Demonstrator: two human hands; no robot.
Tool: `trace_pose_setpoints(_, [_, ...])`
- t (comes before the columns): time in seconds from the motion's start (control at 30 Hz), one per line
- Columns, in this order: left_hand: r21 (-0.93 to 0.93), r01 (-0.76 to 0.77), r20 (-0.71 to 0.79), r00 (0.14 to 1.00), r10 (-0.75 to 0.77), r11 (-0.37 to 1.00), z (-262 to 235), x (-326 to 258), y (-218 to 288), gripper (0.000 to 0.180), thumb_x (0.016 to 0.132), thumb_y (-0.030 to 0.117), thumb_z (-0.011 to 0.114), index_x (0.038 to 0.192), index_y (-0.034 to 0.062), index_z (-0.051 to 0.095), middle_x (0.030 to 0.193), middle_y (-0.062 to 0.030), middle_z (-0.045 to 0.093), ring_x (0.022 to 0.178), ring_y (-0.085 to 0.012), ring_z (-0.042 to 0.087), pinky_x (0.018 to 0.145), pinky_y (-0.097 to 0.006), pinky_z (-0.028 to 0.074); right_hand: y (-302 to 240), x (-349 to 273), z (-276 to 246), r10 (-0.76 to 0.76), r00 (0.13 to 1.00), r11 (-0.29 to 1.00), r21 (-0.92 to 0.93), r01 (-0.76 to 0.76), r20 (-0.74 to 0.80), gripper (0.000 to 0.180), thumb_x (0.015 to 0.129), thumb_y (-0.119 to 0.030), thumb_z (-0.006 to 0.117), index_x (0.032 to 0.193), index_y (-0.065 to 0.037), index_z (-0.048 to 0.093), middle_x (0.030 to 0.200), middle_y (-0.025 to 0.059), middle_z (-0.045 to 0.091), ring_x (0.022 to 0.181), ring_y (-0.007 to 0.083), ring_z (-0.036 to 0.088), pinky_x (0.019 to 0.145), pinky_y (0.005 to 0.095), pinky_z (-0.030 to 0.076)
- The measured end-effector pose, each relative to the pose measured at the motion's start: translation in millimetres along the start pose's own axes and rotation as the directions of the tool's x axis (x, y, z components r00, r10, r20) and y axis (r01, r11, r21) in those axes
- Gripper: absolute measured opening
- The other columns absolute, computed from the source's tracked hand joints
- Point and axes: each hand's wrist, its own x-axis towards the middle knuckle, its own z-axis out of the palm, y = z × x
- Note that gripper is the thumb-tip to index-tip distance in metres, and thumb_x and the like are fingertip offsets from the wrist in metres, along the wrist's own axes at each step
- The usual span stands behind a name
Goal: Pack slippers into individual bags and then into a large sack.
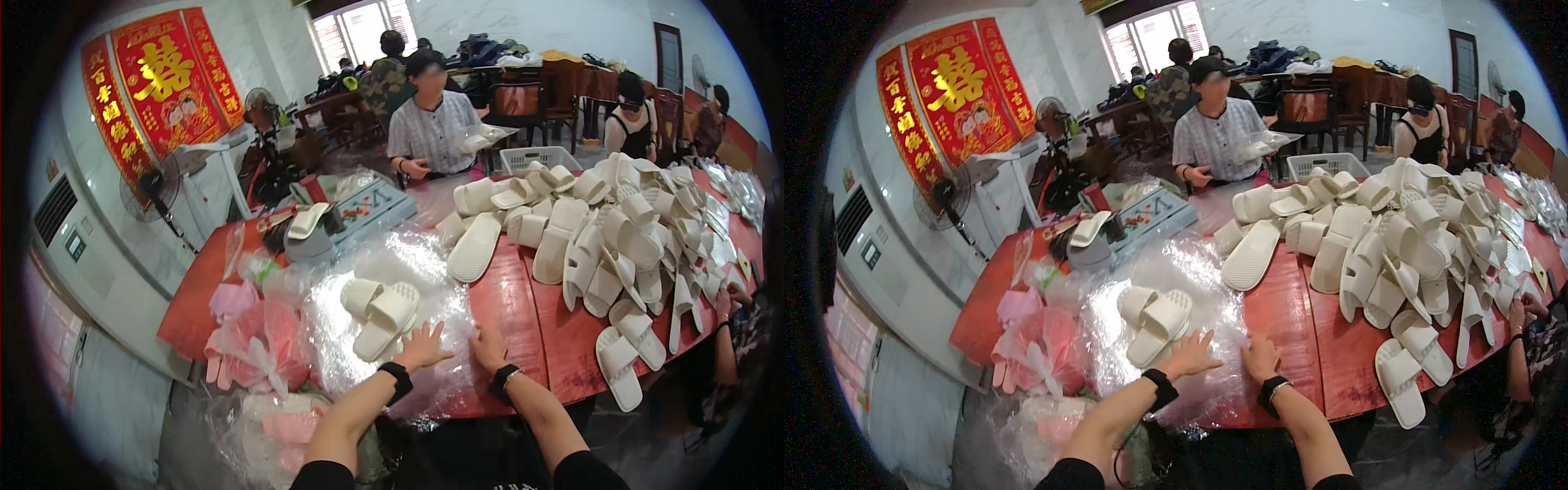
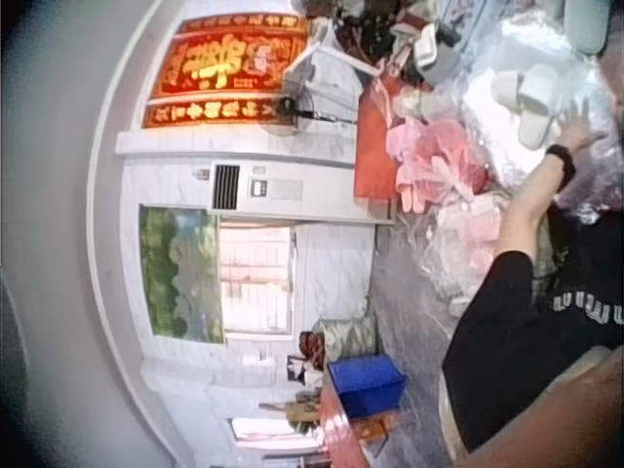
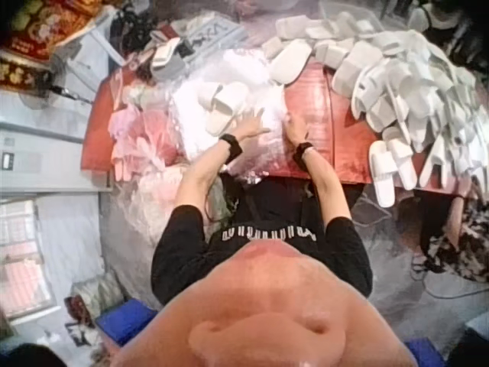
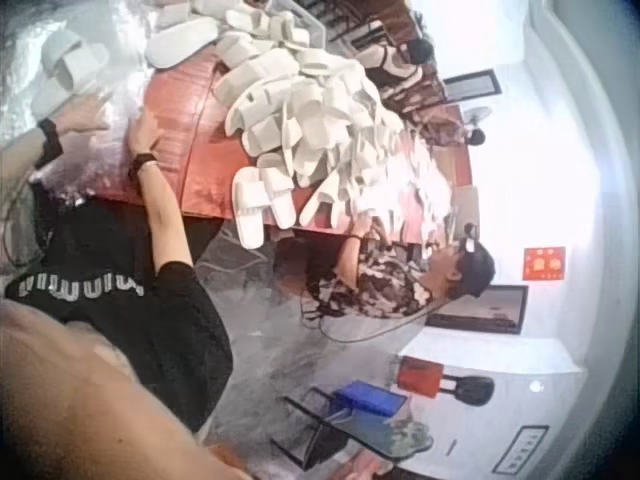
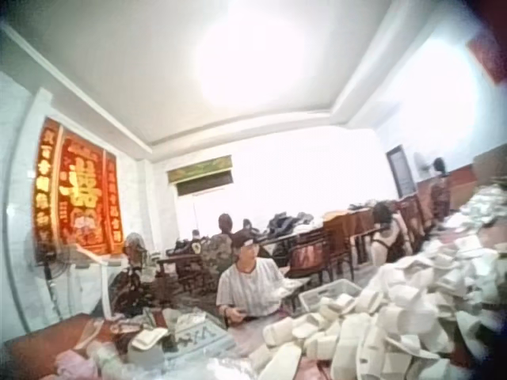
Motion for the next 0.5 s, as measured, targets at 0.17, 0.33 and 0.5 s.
trace_pose_setpoints(0.17, [-0.069,0.188,-0.032,0.981,-0.191,0.980,28.6,14.4,-2.3,0.076,0.075,0.056,0.049,0.134,0.0169,0.023,0.138,-0.0193,0.017,0.126,-0.0355,0.017,0.095,-0.059,0.015,-2.2,-2.0,-18.0,-0.178,0.983,0.969,-0.179,0.168,-0.044,0.016,0.076,-0.029,0.056,0.083,-0.016,0.060,0.087,0.0041,0.058,0.085,0.0227,0.053,0.073,0.0412,0.031])
trace_pose_setpoints(0.33, [-0.211,0.321,-0.200,0.910,-0.362,0.923,21.3,30.8,-15.6,0.068,0.080,0.048,0.045,0.135,0.0173,0.020,0.138,-0.0209,0.016,0.127,-0.0342,0.016,0.096,-0.059,0.013,-1.4,12.4,-36.2,-0.442,0.892,0.884,-0.215,0.416,-0.090,0.009,0.077,-0.019,0.052,0.077,-0.010,0.056,0.067,0.0116,0.056,0.066,0.0308,0.054,0.058,0.0440,0.037])
trace_pose_setpoints(0.5, [-0.325,0.415,-0.255,0.827,-0.501,0.850,8.2,59.1,-38.1,0.061,0.083,0.046,0.038,0.131,0.0100,0.027,0.133,-0.0271,0.023,0.125,-0.0389,0.020,0.096,-0.059,0.014,0.0,15.0,-83.5,0.016,0.966,0.724,0.663,-0.189,0.258,0.014,0.083,-0.010,0.048,0.095,-0.001,0.048,0.075,0.0076,0.057,0.064,0.0124,0.054,0.054,0.0249,0.043])
